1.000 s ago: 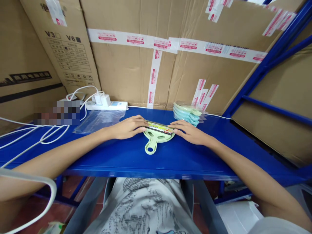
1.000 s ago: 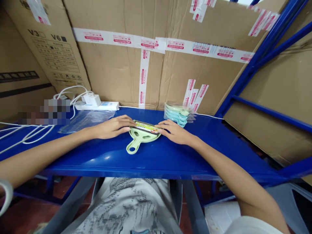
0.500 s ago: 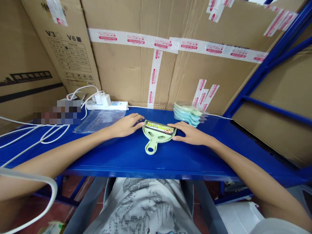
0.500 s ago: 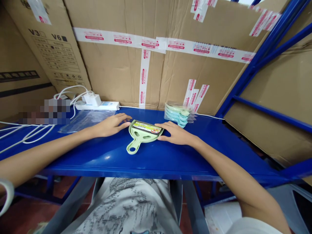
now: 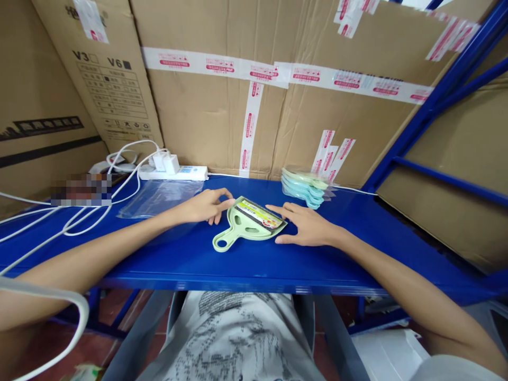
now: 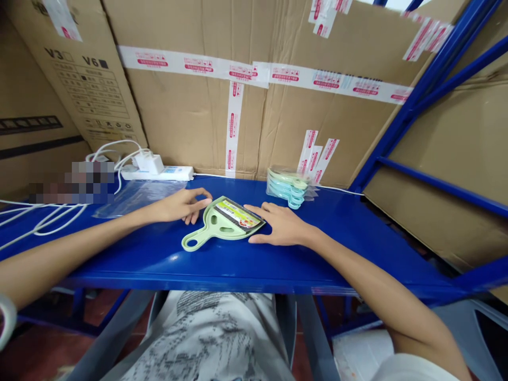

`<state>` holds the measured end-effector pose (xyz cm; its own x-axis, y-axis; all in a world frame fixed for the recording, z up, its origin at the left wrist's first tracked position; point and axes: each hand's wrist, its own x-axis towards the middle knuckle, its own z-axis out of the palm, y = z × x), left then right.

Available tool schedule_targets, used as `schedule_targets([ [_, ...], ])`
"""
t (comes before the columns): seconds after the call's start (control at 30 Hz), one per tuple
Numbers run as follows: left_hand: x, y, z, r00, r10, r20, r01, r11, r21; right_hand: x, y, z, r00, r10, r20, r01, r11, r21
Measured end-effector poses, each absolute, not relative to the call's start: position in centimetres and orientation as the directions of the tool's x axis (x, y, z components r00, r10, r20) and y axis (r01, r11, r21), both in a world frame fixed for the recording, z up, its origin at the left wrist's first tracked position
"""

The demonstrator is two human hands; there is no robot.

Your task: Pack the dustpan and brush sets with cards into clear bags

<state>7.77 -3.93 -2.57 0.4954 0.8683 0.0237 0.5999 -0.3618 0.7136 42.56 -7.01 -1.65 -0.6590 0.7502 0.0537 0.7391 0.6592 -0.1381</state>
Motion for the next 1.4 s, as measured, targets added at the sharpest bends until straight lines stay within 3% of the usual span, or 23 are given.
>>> schedule_targets([
  [0.23, 8.0, -5.3, -2.3, 0.525, 0.838, -0.145, 0.480, -0.151, 0.864, 43.5, -6.4, -1.0, -0.735, 0.674, 0.073, 0.576, 0.678, -0.457],
  [0.4, 8.0, -5.8, -2.1, 0.502, 0.828, -0.249, 0.413, 0.023, 0.910, 43.4, -6.0, -1.0, -0.666, 0.737, 0.116, 0.561, 0.597, -0.574],
  [0.6, 8.3, -5.5, -2.4, 0.482, 0.840, -0.249, 0.332, 0.087, 0.939, 43.4, -4.9, -2.3, -0.497, 0.861, 0.109, 0.484, 0.379, -0.788],
  [0.77, 8.8, -5.7, -2.4, 0.519, 0.836, -0.178, 0.253, 0.048, 0.966, 43.0, -5.0, -2.3, -0.351, 0.935, -0.044, 0.330, 0.080, -0.941],
  [0.9, 9.0, -6.0, -2.0, 0.525, 0.846, -0.088, 0.205, -0.026, 0.978, 42.2, -5.8, -2.4, -0.374, 0.914, -0.158, 0.199, -0.087, -0.976],
  [1.1, 9.2, -6.0, -2.2, 0.549, 0.834, -0.048, 0.193, -0.071, 0.979, 41.0, -6.2, -3.5, -0.366, 0.907, -0.210, 0.052, -0.205, -0.977],
  [1.4, 9.8, -6.5, -3.1, 0.563, 0.822, -0.081, 0.223, -0.057, 0.973, 40.4, -6.1, -3.8, -0.325, 0.927, -0.189, 0.076, -0.173, -0.982],
])
